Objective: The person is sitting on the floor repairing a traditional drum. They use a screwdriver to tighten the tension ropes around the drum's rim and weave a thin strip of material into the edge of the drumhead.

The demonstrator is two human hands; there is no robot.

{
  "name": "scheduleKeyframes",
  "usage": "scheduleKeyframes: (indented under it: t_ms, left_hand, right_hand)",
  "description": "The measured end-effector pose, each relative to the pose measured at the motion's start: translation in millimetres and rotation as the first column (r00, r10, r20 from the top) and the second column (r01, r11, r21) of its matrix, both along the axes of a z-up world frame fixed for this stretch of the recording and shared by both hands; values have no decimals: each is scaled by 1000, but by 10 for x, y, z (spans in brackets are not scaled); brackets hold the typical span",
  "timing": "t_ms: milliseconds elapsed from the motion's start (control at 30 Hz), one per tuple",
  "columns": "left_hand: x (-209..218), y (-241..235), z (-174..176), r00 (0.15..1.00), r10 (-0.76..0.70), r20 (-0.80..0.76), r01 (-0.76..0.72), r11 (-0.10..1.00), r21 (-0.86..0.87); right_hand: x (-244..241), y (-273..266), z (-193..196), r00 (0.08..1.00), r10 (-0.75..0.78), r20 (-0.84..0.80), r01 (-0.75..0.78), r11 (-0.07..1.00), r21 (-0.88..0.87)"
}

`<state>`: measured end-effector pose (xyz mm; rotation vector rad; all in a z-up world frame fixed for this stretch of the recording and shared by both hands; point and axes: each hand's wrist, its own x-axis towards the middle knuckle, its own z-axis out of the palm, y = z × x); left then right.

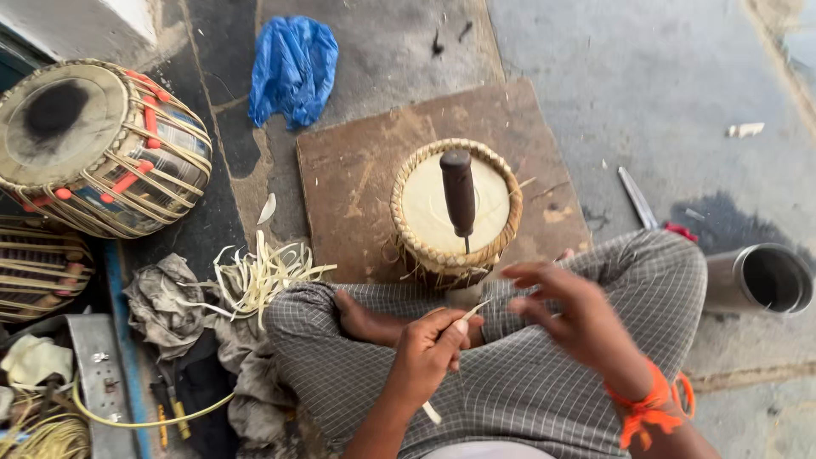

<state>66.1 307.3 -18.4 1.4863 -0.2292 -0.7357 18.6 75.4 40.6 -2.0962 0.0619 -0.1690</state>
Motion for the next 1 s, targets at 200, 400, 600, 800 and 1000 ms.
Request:
scheduleKeyframes:
  t_ms: [200, 400, 600, 800, 1000]
  left_hand:
    - [0, -102, 129, 986, -39, 161, 18, 991, 130]
    - [-50, -223, -24, 844, -2, 536, -84, 987, 136]
    - [53, -363, -36, 669, 23, 743, -230, 957, 177]
    - [188, -233, 208, 693, 171, 700, -348, 930, 119]
    - [279, -228, 35, 737, 247, 630, -381, 920, 86]
  right_hand:
    - [14, 261, -12, 996, 78, -52, -88, 973, -213]
    - [-47, 305, -214, 992, 114, 55, -90, 939, -333]
    - [144, 291, -704, 989, -58, 136, 112, 892, -438]
    - [507, -488, -92, 819, -548, 169, 569, 814, -115]
    - [805, -19, 751, 846, -110, 522, 195, 975, -111]
